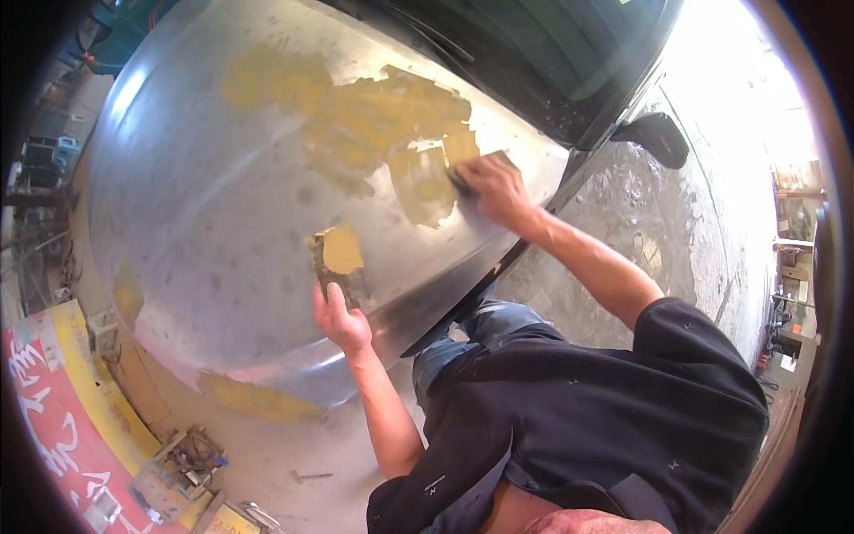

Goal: The person applies yellow body filler to a car hood using a putty knife, spreading it across the surface in smooth strokes. They periodically reload the knife from a container and continue smoothing the filler over the hood.

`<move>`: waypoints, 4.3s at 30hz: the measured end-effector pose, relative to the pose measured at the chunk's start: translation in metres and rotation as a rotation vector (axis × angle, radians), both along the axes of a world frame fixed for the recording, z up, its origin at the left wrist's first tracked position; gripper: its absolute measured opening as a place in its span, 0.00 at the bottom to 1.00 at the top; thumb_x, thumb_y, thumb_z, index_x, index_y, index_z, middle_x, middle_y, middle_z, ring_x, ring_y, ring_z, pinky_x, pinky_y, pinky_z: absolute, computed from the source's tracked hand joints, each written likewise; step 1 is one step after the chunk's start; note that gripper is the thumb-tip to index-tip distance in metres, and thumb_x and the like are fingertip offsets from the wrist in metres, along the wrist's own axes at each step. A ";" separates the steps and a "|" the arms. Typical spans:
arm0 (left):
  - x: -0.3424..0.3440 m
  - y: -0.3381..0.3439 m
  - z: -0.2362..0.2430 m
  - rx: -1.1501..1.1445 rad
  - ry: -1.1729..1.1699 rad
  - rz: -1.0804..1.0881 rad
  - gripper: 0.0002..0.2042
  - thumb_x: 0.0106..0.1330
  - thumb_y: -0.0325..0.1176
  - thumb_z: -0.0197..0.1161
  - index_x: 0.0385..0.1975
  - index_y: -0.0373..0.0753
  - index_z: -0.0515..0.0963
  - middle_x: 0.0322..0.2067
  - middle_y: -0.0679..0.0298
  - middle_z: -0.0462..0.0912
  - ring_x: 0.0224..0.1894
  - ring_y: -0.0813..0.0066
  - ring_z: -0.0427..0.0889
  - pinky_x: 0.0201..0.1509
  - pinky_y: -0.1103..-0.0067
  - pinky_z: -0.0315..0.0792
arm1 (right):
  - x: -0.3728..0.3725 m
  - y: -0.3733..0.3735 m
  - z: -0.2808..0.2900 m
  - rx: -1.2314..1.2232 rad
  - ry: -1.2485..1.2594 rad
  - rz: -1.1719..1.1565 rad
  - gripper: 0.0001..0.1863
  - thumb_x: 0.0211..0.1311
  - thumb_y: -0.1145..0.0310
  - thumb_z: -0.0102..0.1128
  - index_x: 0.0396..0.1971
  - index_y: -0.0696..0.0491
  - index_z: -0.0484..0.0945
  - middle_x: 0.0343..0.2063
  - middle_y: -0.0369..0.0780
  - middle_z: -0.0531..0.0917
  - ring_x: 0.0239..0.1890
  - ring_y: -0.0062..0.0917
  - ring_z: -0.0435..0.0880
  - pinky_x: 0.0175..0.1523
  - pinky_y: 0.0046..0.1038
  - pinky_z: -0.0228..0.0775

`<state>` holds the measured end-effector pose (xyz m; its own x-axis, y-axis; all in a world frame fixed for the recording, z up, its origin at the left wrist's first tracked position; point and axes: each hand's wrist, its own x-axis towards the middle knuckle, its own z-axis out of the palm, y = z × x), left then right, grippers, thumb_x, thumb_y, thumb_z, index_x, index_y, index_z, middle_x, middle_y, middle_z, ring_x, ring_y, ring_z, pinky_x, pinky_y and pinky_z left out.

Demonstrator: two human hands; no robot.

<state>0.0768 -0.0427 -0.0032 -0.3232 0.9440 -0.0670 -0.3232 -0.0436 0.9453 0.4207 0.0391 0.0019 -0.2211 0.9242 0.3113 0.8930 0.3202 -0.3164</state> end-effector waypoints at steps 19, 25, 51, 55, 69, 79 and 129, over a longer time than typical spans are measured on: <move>0.002 0.000 0.003 -0.002 -0.105 0.051 0.13 0.79 0.30 0.57 0.53 0.27 0.80 0.47 0.59 0.87 0.46 0.75 0.84 0.52 0.78 0.76 | -0.021 -0.004 0.034 -0.273 0.032 -0.095 0.26 0.51 0.78 0.61 0.52 0.47 0.89 0.46 0.37 0.88 0.55 0.37 0.84 0.56 0.39 0.79; -0.001 -0.001 -0.004 -0.010 -0.105 0.008 0.16 0.79 0.31 0.58 0.59 0.26 0.79 0.49 0.59 0.87 0.48 0.75 0.84 0.53 0.79 0.77 | -0.032 0.073 0.018 -0.128 0.016 -0.081 0.28 0.52 0.79 0.60 0.56 0.51 0.85 0.48 0.41 0.85 0.55 0.41 0.81 0.56 0.39 0.77; -0.008 -0.002 -0.005 0.038 -0.255 -0.127 0.16 0.79 0.27 0.54 0.61 0.25 0.77 0.52 0.59 0.85 0.51 0.74 0.83 0.57 0.77 0.76 | -0.123 0.012 0.033 -0.274 -0.002 -0.126 0.22 0.54 0.76 0.59 0.50 0.49 0.87 0.47 0.41 0.86 0.55 0.40 0.82 0.56 0.43 0.79; -0.009 -0.001 0.000 0.029 -0.260 -0.095 0.16 0.79 0.27 0.55 0.60 0.25 0.78 0.51 0.59 0.86 0.50 0.75 0.83 0.56 0.77 0.77 | -0.100 0.003 0.043 -0.256 0.015 -0.085 0.25 0.52 0.76 0.61 0.53 0.47 0.88 0.46 0.40 0.87 0.54 0.39 0.84 0.56 0.42 0.80; -0.009 -0.002 0.003 -0.003 -0.213 -0.084 0.16 0.80 0.29 0.55 0.61 0.26 0.78 0.52 0.59 0.85 0.52 0.75 0.82 0.58 0.78 0.75 | -0.036 0.066 0.048 -0.142 0.002 -0.214 0.21 0.60 0.75 0.62 0.52 0.46 0.90 0.49 0.37 0.89 0.53 0.37 0.87 0.58 0.38 0.79; -0.010 -0.002 0.000 -0.011 -0.179 -0.119 0.17 0.80 0.32 0.56 0.60 0.27 0.78 0.55 0.57 0.85 0.56 0.70 0.83 0.62 0.74 0.75 | -0.028 0.009 0.007 -0.025 0.059 -0.264 0.20 0.54 0.75 0.64 0.48 0.47 0.90 0.42 0.39 0.90 0.47 0.39 0.88 0.51 0.39 0.82; -0.005 0.002 0.003 -0.016 -0.119 -0.031 0.16 0.78 0.30 0.56 0.59 0.26 0.78 0.52 0.55 0.86 0.53 0.68 0.84 0.58 0.73 0.77 | 0.042 0.023 0.016 -0.163 0.020 -0.447 0.23 0.56 0.77 0.57 0.51 0.46 0.89 0.47 0.39 0.88 0.56 0.40 0.84 0.59 0.42 0.78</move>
